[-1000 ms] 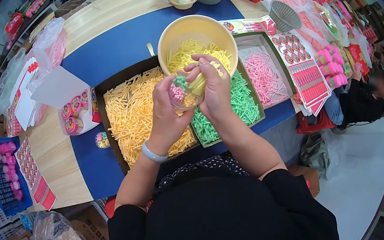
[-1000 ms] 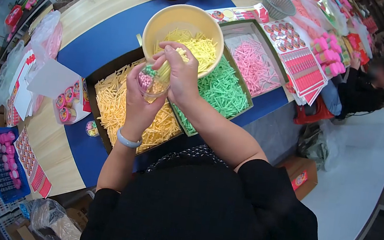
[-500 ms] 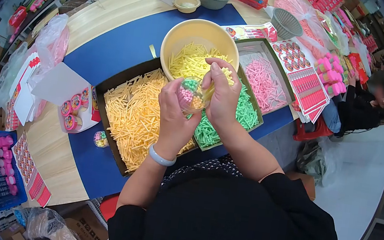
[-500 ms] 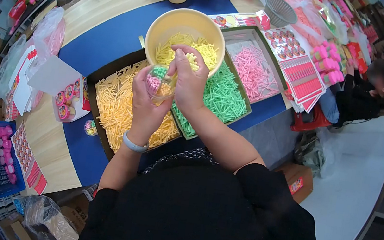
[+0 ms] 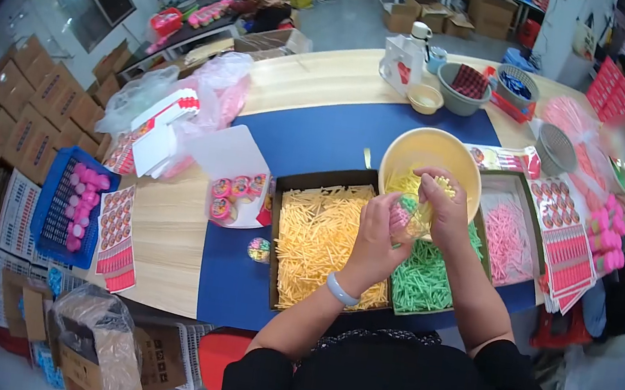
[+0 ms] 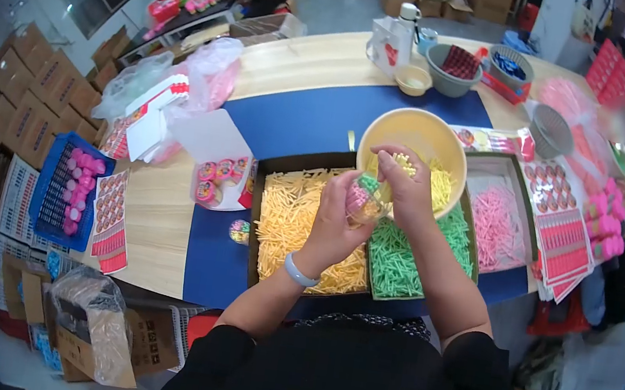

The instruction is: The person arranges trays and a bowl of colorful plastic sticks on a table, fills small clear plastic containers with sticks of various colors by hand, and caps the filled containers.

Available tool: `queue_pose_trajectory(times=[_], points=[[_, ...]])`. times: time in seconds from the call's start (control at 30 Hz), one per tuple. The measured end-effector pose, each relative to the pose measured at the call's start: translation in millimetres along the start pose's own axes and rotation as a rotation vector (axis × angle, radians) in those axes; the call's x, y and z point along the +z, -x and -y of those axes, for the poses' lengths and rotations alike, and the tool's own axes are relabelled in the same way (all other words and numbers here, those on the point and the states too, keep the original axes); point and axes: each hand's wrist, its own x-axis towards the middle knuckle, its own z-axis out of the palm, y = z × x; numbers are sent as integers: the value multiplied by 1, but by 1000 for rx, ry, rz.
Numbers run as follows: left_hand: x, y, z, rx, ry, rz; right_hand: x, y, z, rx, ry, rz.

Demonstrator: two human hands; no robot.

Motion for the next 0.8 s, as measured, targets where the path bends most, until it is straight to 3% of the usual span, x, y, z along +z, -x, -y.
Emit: queue_pose_trajectory(times=[0.1,0.23,0.43,0.73,0.8], points=[[0,-6,-10,-65,53,7,-5,-9,10,16,1,127],[4,-13,-24,-175,79,0,-4,-12,27,-128,213,231],[21,-30,-47,-113,-18,-76,-14,-10,44,-155,127,156],[48,-38,-62,-179,13,-54,-45,-13,47,-69,-242,245],[54,-38,-65,-150,-33,-61,-57,-15,47,-116,-106,254]])
